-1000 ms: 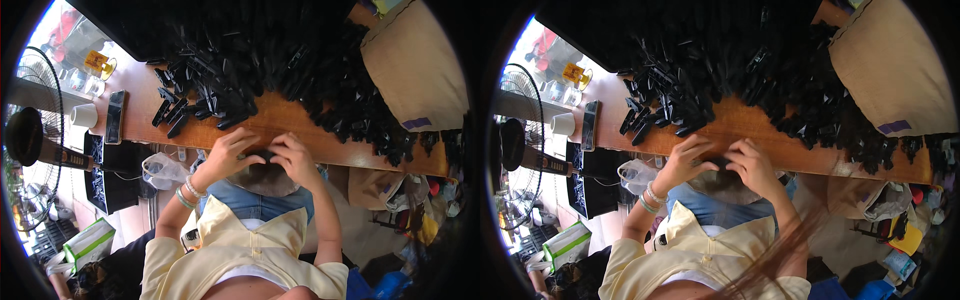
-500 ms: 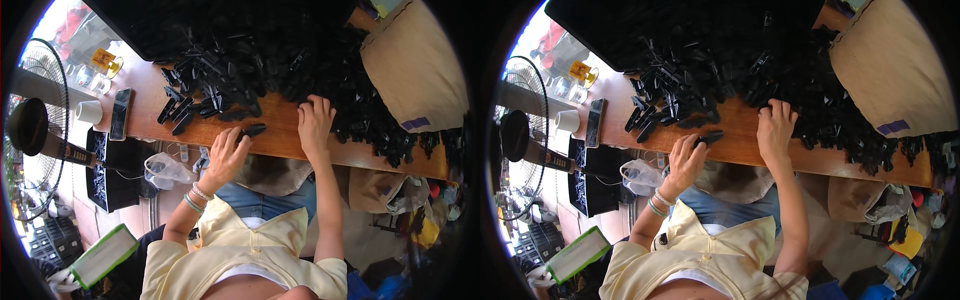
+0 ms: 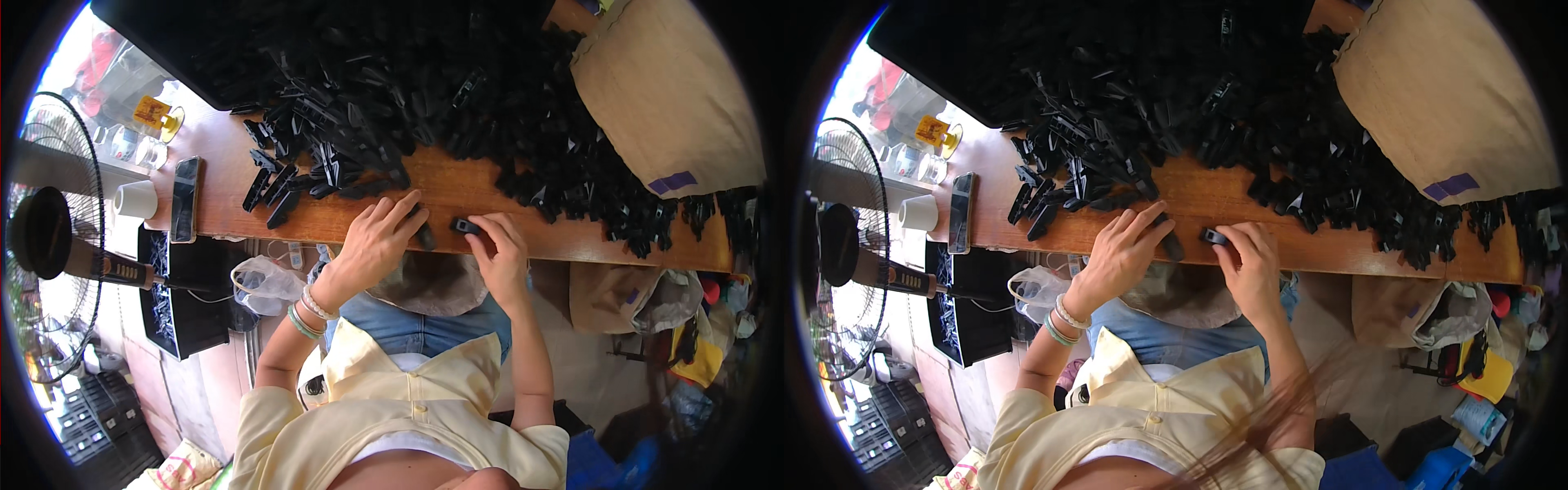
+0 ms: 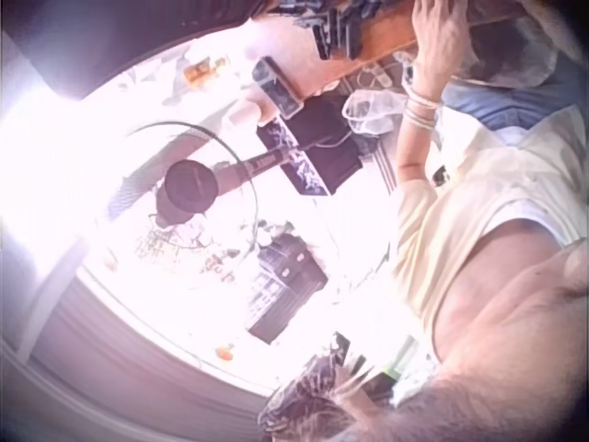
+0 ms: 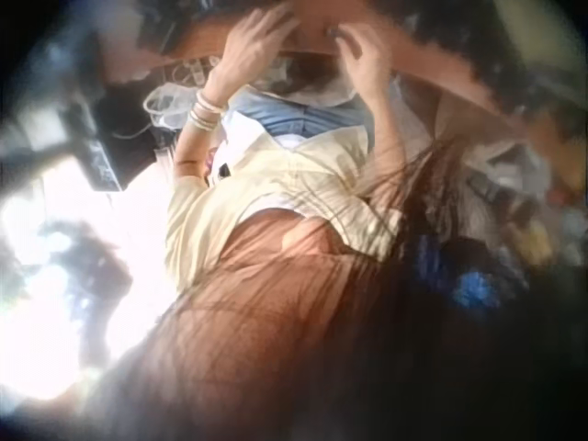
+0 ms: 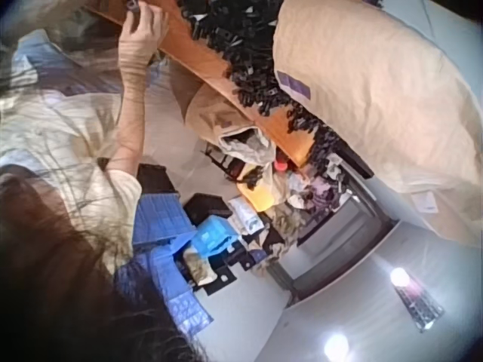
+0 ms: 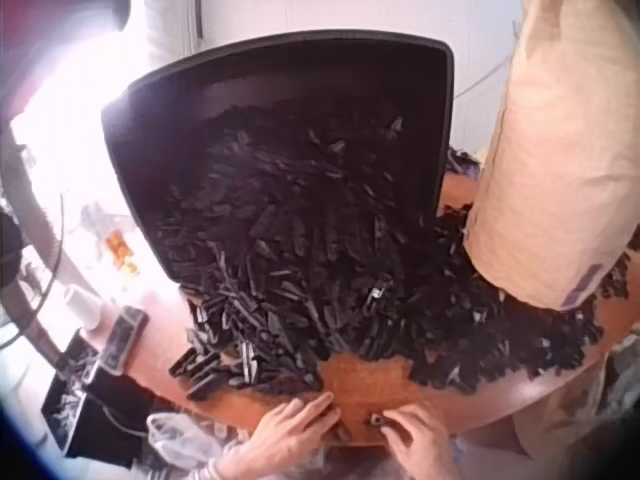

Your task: The person repeatedly assembles black plastic components by snapping pieces together by hand and dropping them into a bag, then gathers more plastic parts from a bin onto the table.

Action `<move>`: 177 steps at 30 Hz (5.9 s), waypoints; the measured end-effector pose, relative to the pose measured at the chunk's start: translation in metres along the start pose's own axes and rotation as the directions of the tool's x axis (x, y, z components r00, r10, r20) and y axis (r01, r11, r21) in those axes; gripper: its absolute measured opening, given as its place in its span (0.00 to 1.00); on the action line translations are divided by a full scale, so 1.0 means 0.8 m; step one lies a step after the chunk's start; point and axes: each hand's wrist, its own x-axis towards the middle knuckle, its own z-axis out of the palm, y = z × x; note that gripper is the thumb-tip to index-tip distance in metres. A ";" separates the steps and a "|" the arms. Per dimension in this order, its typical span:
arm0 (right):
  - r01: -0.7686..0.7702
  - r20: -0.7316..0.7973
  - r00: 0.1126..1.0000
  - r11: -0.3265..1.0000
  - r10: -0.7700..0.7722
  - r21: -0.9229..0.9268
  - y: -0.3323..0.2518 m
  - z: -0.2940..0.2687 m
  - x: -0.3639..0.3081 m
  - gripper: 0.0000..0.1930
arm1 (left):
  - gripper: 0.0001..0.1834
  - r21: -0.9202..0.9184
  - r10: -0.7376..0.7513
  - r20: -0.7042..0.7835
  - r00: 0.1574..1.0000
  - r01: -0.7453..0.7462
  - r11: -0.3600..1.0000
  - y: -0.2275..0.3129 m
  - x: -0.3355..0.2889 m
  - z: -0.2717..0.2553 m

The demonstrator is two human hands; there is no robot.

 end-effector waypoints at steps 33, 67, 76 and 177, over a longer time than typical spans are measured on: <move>-0.097 0.198 0.978 0.977 0.058 0.192 -0.026 -0.030 -0.001 0.11 | 0.22 -0.101 -0.094 -0.347 0.933 0.063 0.993 -0.025 -0.017 -0.001; -0.380 0.227 0.847 0.250 0.480 0.891 -0.005 -0.005 -0.002 0.19 | 0.19 -0.014 0.071 -0.065 0.995 -0.072 0.997 -0.018 0.010 0.021; -0.292 0.050 0.956 0.928 0.288 0.230 -0.014 -0.004 -0.004 0.15 | 0.20 -0.255 -0.030 0.067 0.997 0.046 0.966 0.001 0.005 -0.001; -0.040 0.267 0.964 0.976 -0.019 0.212 -0.013 0.008 0.028 0.12 | 0.13 -0.438 -0.052 -0.182 0.982 -0.034 0.898 -0.028 -0.010 -0.001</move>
